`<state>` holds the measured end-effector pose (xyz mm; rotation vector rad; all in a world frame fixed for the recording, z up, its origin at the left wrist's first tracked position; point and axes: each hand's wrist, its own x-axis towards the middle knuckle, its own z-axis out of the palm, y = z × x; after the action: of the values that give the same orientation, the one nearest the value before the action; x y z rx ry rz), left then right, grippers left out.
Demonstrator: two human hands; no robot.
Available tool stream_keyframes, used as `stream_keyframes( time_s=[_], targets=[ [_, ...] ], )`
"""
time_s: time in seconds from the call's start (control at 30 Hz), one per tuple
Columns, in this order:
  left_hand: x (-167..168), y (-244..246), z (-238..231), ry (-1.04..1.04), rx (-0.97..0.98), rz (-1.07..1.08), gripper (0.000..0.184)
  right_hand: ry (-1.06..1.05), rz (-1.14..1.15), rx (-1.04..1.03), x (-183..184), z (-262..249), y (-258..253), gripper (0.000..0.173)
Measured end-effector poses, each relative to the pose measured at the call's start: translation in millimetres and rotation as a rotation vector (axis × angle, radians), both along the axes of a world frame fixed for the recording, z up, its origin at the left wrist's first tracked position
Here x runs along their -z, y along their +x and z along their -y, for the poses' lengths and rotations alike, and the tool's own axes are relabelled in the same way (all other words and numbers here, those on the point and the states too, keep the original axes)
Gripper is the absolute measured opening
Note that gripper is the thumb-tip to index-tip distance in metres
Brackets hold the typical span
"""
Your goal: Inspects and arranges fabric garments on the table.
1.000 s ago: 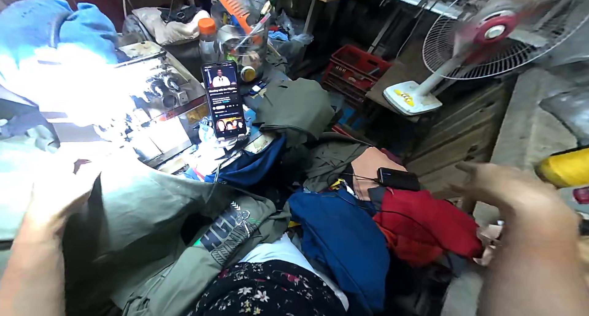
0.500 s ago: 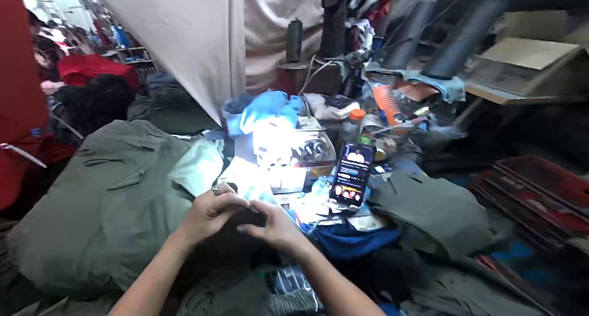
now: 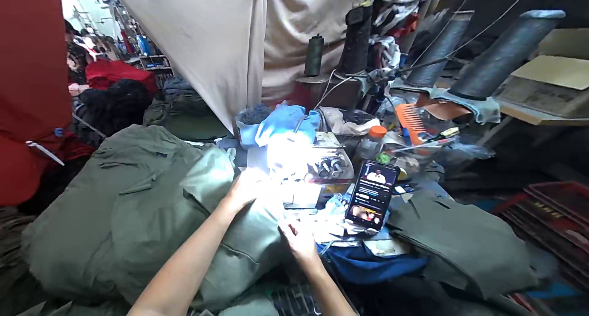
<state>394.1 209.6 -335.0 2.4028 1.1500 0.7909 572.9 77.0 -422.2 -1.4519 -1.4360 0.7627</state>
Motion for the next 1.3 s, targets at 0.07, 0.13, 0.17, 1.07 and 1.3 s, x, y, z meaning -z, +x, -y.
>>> stream_keyframes(
  time_s=[0.07,0.13,0.17,1.07,1.3],
  targets=[
    [0,2,9,0.012,-0.02,0.12,0.017,0.103,-0.013,0.017,0,8,-2,0.024],
    [-9,3,20,0.007,-0.028,0.174,0.016,0.208,-0.007,0.068,4,11,-4,0.02],
    [-13,4,24,0.01,-0.032,0.154,0.015,0.236,0.033,0.116,6,11,-5,0.019],
    [3,22,13,0.036,-0.164,0.112,0.019,-0.133,-0.445,-0.013,-10,0,3,0.008],
    [-9,22,-2,-0.122,-0.209,-0.052,0.021,-0.134,-0.421,0.03,-13,-8,-5,0.008]
  ],
)
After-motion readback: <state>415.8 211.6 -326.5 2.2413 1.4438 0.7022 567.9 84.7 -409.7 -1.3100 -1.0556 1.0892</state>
